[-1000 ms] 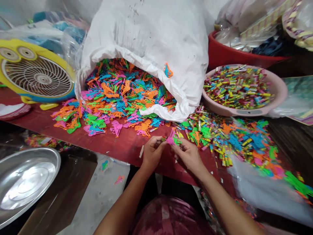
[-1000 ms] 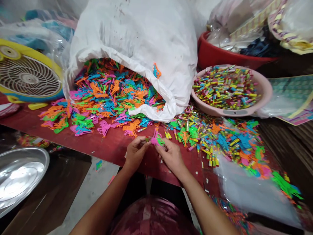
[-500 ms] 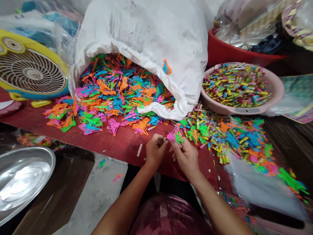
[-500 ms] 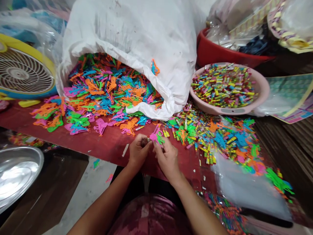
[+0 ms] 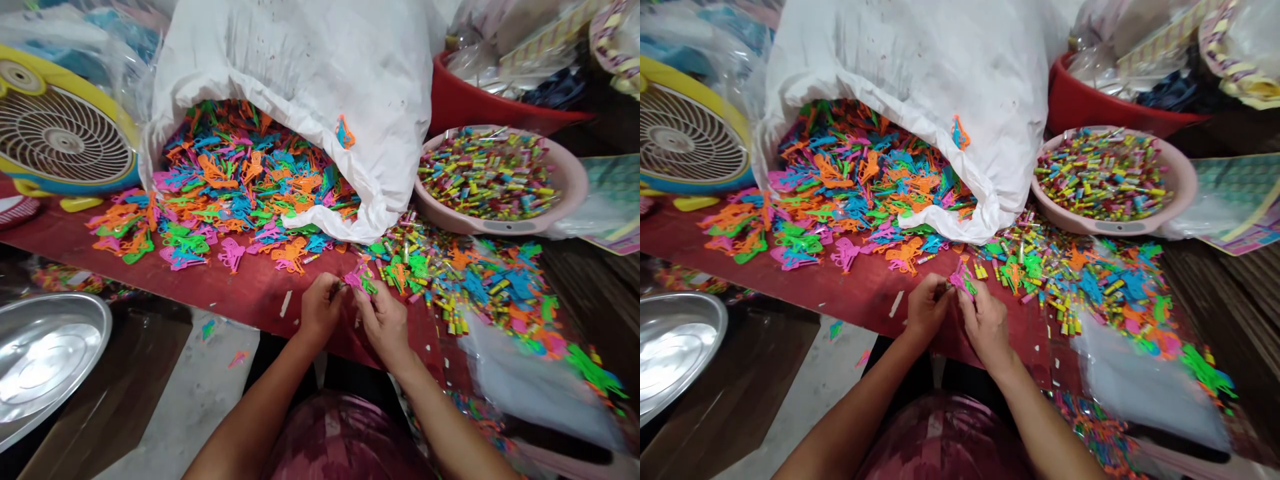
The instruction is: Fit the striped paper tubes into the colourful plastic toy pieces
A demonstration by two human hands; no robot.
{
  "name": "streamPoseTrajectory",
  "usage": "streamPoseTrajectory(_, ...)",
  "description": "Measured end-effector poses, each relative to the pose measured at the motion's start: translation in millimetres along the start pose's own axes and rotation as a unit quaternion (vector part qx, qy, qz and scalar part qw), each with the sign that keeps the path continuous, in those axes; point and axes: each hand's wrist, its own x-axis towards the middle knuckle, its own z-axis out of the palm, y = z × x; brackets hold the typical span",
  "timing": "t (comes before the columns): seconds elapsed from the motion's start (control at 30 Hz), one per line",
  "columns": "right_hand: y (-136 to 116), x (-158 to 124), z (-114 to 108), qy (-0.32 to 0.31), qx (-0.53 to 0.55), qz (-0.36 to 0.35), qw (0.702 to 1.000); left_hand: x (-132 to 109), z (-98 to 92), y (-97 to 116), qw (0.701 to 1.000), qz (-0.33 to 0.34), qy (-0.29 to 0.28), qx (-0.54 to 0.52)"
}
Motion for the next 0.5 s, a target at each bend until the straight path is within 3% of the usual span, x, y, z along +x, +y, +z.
streamPoseTrajectory(0.23, 2, 2, -1, -0.018, 0.031, -0.005, 0.999, -1, -0.7, 2, 0.990, 0.057, -0.009, 0.129)
streamPoseTrajectory(0.4, 7, 2, 1, -0.035, 0.128, 0.058, 0.989, -4, 5.2, 5, 0.982, 0.054, -0.052, 0.176)
streamPoseTrajectory(0.5, 24, 4, -17, -0.002, 0.157, 0.105, 0.982, 1, 0.1, 9, 0.973, 0.084, -0.084, 0.199)
